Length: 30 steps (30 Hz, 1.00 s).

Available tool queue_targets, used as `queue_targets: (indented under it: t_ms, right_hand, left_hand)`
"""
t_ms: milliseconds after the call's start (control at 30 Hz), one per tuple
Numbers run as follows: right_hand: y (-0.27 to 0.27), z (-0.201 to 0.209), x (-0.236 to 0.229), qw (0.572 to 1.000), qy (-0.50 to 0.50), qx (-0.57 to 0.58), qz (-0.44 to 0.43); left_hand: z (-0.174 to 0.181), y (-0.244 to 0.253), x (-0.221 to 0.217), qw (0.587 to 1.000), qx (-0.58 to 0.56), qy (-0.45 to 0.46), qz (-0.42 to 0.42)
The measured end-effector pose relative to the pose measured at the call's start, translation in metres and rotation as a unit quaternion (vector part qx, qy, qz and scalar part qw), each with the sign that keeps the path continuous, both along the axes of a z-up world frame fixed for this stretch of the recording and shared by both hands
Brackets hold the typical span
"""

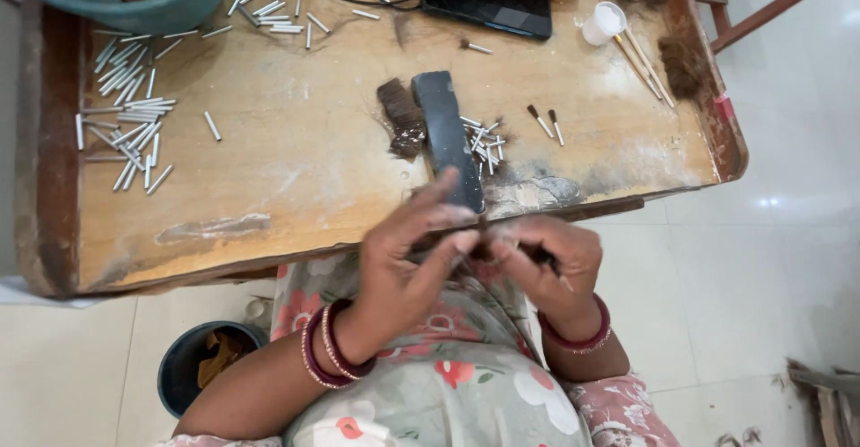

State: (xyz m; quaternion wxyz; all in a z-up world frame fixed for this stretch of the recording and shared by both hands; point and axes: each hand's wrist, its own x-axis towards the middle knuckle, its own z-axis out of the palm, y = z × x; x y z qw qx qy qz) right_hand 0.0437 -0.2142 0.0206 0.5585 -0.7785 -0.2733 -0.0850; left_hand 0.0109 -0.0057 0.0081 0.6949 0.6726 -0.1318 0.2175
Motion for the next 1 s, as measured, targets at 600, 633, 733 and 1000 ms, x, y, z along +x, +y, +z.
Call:
queue_targets:
  t_ms: [600, 633, 733, 1000]
  right_hand:
    - [0.03, 0.027, 0.148, 0.928, -0.049, -0.366, -0.039]
    - [0.029, 0.028, 0.147, 0.928, -0.049, -0.366, -0.04]
    - [0.027, 0.028, 0.147, 0.909, -0.025, -0.411, -0.057]
    - [0.033, 0.014, 0.142, 0.887, -0.119, -0.437, -0.087]
  left_hand:
    - [-0.008, 0.044, 0.034, 0.971, 0.076, -0.056, 0.221]
    - [-0.008, 0.044, 0.033, 0.971, 0.076, -0.056, 0.22]
    - [-0.007, 0.043, 0.032, 0.972, 0.072, -0.051, 0.219]
    - [-0.006, 0.043, 0.031, 0.971, 0.08, -0.053, 0.22]
